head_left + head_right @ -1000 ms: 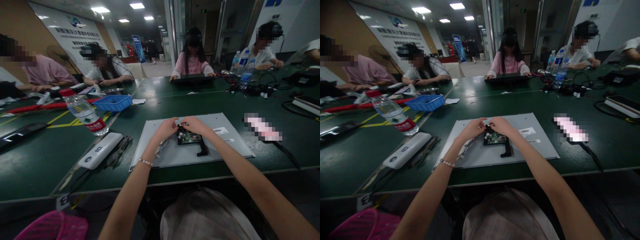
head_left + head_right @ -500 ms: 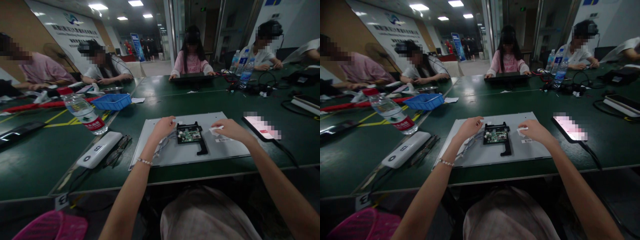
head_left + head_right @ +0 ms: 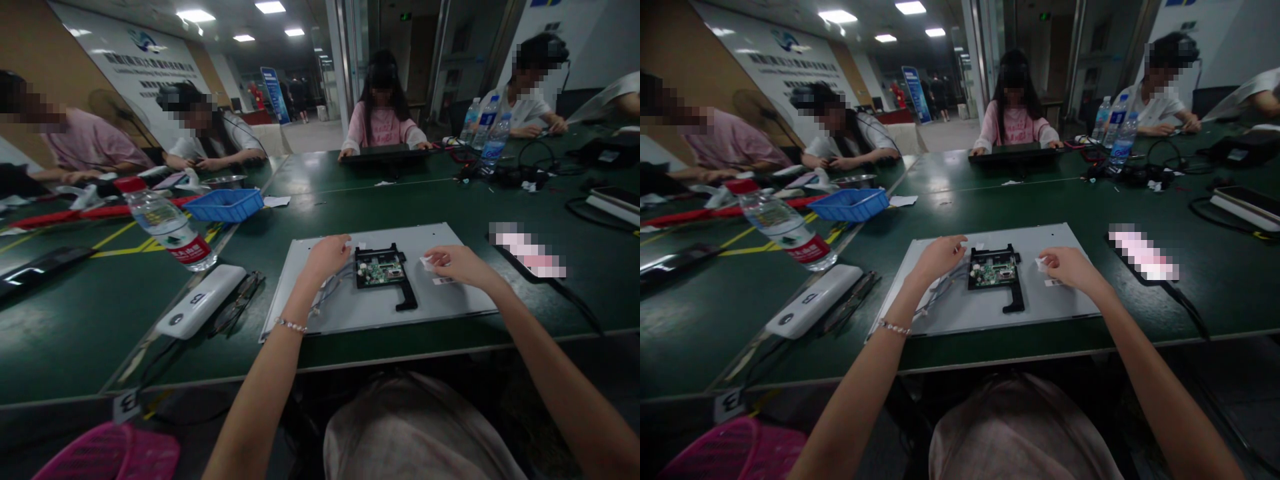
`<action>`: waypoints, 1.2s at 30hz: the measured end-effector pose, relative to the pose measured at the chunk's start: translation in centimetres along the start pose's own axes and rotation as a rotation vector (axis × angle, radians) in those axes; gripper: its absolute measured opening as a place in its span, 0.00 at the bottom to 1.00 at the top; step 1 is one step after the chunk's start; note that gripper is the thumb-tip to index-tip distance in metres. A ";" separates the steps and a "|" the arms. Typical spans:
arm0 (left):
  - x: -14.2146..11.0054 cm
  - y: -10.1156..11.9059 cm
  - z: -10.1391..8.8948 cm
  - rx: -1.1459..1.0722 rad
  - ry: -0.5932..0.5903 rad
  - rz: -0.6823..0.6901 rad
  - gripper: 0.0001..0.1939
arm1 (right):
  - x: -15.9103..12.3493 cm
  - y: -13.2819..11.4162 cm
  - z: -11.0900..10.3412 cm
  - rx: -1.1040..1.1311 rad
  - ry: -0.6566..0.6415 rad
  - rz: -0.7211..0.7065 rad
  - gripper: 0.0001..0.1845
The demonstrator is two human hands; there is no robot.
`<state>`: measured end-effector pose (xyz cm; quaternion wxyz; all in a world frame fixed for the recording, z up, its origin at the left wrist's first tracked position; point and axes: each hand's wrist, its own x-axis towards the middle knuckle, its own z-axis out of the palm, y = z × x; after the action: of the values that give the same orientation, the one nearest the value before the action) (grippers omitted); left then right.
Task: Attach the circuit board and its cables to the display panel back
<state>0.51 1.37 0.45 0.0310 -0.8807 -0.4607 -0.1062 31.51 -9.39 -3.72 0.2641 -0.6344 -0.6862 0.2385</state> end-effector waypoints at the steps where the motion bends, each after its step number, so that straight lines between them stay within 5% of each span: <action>1: 0.0 0.0 0.0 -0.003 0.002 0.004 0.16 | -0.1 -0.2 0.0 0.009 0.002 -0.005 0.20; 10: 0.0 0.3 -0.3 -0.056 0.030 0.042 0.16 | -0.4 0.0 -0.1 -0.016 0.036 -0.070 0.08; 15: 0.1 1.3 -0.7 -0.135 0.110 0.208 0.15 | 0.3 -1.5 -0.1 0.047 -0.057 -0.113 0.10; 20: -0.1 2.1 -0.9 -0.139 0.071 0.309 0.15 | 1.3 -3.6 0.1 0.080 -0.143 -0.147 0.14; 26: -0.2 2.2 -1.0 -0.146 0.040 0.336 0.17 | 1.9 -2.4 1.1 0.288 -0.083 -0.090 0.23; 31: -0.1 2.5 -0.8 -0.181 0.019 0.385 0.16 | 1.5 -2.0 1.3 0.395 -0.140 -0.049 0.10; 36: -0.1 2.9 -0.7 -0.272 -0.004 0.421 0.16 | 1.1 -2.6 1.1 0.388 -0.179 -0.016 0.14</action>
<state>2.75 -0.51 1.19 -0.0672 -0.9535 -0.2488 -0.1565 28.74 -8.50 -2.77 0.3211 -0.5424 -0.6533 0.4193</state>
